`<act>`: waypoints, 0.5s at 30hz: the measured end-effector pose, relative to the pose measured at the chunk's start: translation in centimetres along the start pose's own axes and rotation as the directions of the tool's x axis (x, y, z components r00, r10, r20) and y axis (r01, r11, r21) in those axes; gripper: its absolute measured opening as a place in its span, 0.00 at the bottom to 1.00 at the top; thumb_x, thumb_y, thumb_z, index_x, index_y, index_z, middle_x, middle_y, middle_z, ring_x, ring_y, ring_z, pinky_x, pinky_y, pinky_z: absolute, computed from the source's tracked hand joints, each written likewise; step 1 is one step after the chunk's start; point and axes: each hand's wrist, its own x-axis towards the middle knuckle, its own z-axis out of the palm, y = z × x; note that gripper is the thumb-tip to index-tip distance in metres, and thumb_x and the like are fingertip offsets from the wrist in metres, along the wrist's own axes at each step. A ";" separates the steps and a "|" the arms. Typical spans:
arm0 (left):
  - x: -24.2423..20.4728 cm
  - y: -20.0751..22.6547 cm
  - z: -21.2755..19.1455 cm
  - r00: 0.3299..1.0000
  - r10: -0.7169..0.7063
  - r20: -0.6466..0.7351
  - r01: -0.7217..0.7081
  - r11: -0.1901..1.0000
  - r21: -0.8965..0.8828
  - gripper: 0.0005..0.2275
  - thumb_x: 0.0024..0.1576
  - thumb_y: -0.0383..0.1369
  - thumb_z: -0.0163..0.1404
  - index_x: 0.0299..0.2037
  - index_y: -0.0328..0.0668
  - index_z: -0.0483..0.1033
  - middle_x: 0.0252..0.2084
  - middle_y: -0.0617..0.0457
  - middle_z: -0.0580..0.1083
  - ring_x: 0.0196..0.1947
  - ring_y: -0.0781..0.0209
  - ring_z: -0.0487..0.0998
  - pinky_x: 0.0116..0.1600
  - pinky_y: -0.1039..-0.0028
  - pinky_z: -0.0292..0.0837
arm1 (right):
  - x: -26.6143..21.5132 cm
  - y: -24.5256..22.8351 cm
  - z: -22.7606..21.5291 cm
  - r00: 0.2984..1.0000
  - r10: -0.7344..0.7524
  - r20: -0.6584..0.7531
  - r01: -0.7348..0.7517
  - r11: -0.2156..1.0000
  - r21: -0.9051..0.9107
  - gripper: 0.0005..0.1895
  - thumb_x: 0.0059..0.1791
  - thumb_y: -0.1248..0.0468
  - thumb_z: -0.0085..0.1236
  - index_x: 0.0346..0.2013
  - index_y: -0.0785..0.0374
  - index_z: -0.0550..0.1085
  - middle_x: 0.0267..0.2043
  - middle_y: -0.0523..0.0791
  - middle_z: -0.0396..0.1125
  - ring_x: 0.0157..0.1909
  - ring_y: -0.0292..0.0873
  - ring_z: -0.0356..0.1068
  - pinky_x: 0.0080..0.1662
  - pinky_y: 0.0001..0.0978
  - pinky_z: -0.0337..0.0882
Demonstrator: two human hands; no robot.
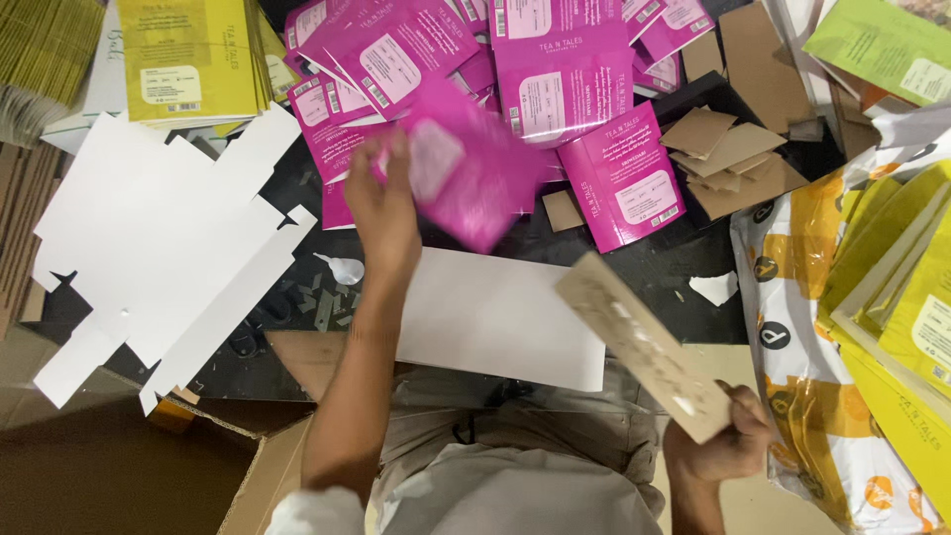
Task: The person repeatedly applies glue from a white bottle to the edge of a pink pouch and presses it onto a white paper sheet. They handle multiple pouches one at a time, smoothing each after attachment and moving the finished pieces aside.
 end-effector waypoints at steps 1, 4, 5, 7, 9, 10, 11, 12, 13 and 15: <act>1.6 -0.1 0.6 1.000 0.004 -0.001 -0.004 1.000 -0.003 0.18 0.59 0.49 0.50 0.46 0.43 0.76 0.45 0.53 0.78 0.48 0.61 0.77 0.51 0.70 0.74 | -0.9 -1.6 3.0 1.000 -0.003 0.002 0.003 1.000 0.004 0.16 0.44 0.63 0.44 0.16 0.54 0.50 0.22 0.42 0.40 0.26 0.40 0.48 0.38 0.30 0.55; 6.4 0.3 2.6 0.991 -0.123 -0.059 0.102 0.956 -0.274 0.22 0.58 0.43 0.54 0.56 0.37 0.70 0.64 0.39 0.71 0.70 0.44 0.67 0.74 0.53 0.61 | -2.7 -4.7 9.1 0.955 -0.043 0.292 0.136 0.943 -0.303 0.14 0.41 0.64 0.32 0.13 0.51 0.44 0.19 0.38 0.32 0.19 0.35 0.36 0.26 0.34 0.36; 7.8 0.9 3.1 0.976 -0.211 -0.046 0.175 0.897 -0.406 0.19 0.61 0.37 0.50 0.60 0.38 0.65 0.57 0.41 0.71 0.55 0.49 0.75 0.55 0.61 0.73 | -2.9 -4.5 9.1 0.953 -0.028 0.301 0.134 0.931 -0.339 0.12 0.41 0.66 0.32 0.16 0.52 0.44 0.22 0.37 0.33 0.25 0.35 0.35 0.31 0.35 0.36; 10.1 0.9 3.7 0.955 -0.297 -0.020 0.241 0.813 -0.529 0.18 0.65 0.30 0.45 0.64 0.40 0.60 0.49 0.43 0.72 0.41 0.53 0.82 0.36 0.69 0.84 | -3.0 -3.8 8.0 0.951 -0.011 0.309 0.133 0.917 -0.376 0.10 0.42 0.67 0.32 0.19 0.54 0.45 0.25 0.36 0.34 0.30 0.34 0.35 0.36 0.36 0.36; 12.6 -0.2 4.3 0.989 -0.146 0.003 0.127 0.851 -0.510 0.36 0.63 0.32 0.44 0.76 0.59 0.33 0.82 0.44 0.40 0.76 0.40 0.57 0.61 0.50 0.84 | -2.7 -2.8 6.2 0.871 0.076 0.485 0.168 0.883 -0.439 0.17 0.52 0.63 0.45 0.18 0.57 0.65 0.19 0.38 0.54 0.25 0.34 0.51 0.29 0.30 0.52; 13.5 -1.4 4.3 0.989 -0.148 0.003 0.129 0.851 -0.509 0.36 0.63 0.32 0.44 0.76 0.59 0.33 0.82 0.44 0.40 0.76 0.40 0.57 0.61 0.50 0.84 | -3.0 -3.5 6.7 0.871 0.077 0.484 0.167 0.882 -0.441 0.17 0.52 0.63 0.45 0.18 0.57 0.65 0.19 0.38 0.54 0.25 0.34 0.51 0.29 0.30 0.52; 14.4 -2.6 4.3 0.999 -0.041 -0.031 0.029 0.949 -0.315 0.36 0.67 0.33 0.45 0.76 0.61 0.28 0.82 0.48 0.30 0.79 0.41 0.42 0.71 0.47 0.59 | -3.2 -4.2 7.3 0.834 0.116 0.539 0.190 0.857 -0.478 0.15 0.53 0.66 0.45 0.20 0.59 0.67 0.21 0.41 0.61 0.23 0.35 0.58 0.26 0.28 0.59; 15.6 -3.6 4.5 0.996 0.078 -0.040 -0.081 0.991 -0.106 0.37 0.70 0.33 0.45 0.76 0.63 0.24 0.82 0.51 0.21 0.82 0.42 0.27 0.80 0.43 0.33 | -3.3 -4.6 8.0 0.794 0.150 0.590 0.219 0.833 -0.507 0.14 0.54 0.69 0.45 0.23 0.62 0.69 0.23 0.44 0.67 0.21 0.36 0.65 0.23 0.25 0.66; 16.7 -4.3 4.7 0.996 0.082 -0.037 -0.086 0.990 -0.109 0.37 0.70 0.33 0.45 0.76 0.63 0.24 0.82 0.51 0.21 0.82 0.42 0.27 0.80 0.43 0.33 | -3.4 -4.8 8.8 0.795 0.145 0.589 0.221 0.835 -0.504 0.14 0.54 0.69 0.45 0.23 0.62 0.69 0.23 0.44 0.67 0.21 0.36 0.65 0.23 0.25 0.66; 18.1 -6.3 4.4 0.945 0.327 -0.025 -0.318 0.933 0.165 0.43 0.71 0.28 0.56 0.77 0.63 0.26 0.80 0.53 0.14 0.84 0.41 0.41 0.82 0.49 0.59 | -4.1 -5.7 9.8 0.766 0.159 0.622 0.297 0.771 -0.563 0.13 0.53 0.68 0.48 0.23 0.61 0.72 0.21 0.42 0.67 0.22 0.35 0.64 0.26 0.27 0.60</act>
